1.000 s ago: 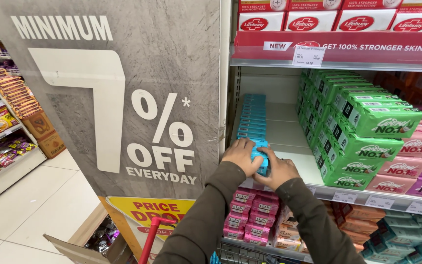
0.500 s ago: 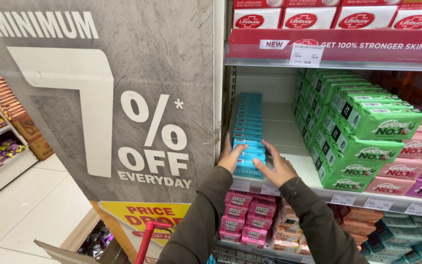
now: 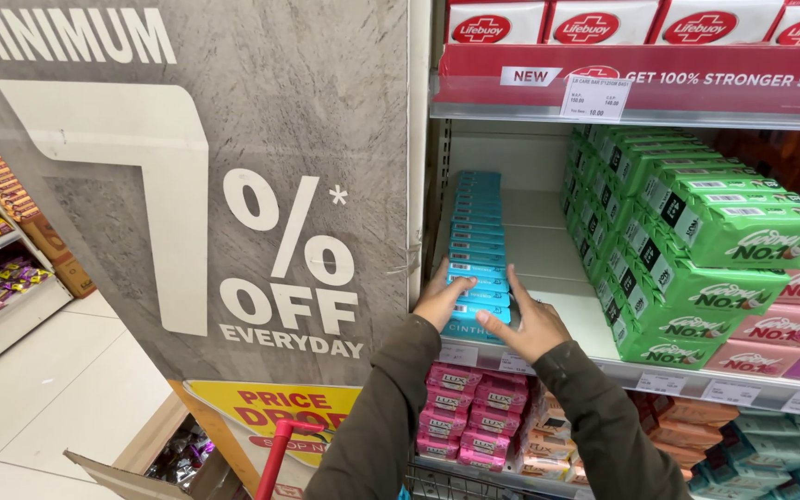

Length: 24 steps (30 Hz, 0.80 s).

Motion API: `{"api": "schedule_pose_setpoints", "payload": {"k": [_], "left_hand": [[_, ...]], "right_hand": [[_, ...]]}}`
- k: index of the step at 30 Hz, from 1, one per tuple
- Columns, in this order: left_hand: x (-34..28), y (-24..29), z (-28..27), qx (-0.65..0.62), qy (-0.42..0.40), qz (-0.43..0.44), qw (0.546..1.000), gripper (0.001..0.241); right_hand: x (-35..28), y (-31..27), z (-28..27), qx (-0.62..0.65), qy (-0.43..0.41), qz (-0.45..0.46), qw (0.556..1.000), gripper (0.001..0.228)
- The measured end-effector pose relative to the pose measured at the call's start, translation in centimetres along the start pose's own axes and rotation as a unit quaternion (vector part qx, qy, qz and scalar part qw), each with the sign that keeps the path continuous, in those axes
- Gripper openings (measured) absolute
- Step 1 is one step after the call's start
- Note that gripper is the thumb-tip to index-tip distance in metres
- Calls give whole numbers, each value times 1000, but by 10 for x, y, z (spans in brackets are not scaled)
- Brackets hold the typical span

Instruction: The recorder uses a cloth to wipe down and clean small boxes of soap in a shopping cart and on a store shelf.

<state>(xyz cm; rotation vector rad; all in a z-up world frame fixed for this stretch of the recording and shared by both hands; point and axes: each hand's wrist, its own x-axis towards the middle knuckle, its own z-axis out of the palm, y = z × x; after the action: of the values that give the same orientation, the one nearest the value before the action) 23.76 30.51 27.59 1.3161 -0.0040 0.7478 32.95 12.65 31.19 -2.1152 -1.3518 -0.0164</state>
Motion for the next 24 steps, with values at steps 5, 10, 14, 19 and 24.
{"api": "schedule_pose_setpoints", "payload": {"k": [5,10,14,19,24], "left_hand": [[4,-7,-2,-3,42,-28,999,76],[0,-2,0,12,25,-18,999,77],[0,-6,-3,22,11,6,1000,74],[-2,-3,0,2,40,-31,999,80],[-4,-2,0,14,5,12,1000,77]], "right_hand": [[11,30,15,70,26,-32,997,117],[7,13,7,12,-13,-1,1000,122],[6,14,5,16,-22,18,999,122],[8,19,6,85,-10,13,996,117],[3,6,1,15,-18,4,1000,122]]}}
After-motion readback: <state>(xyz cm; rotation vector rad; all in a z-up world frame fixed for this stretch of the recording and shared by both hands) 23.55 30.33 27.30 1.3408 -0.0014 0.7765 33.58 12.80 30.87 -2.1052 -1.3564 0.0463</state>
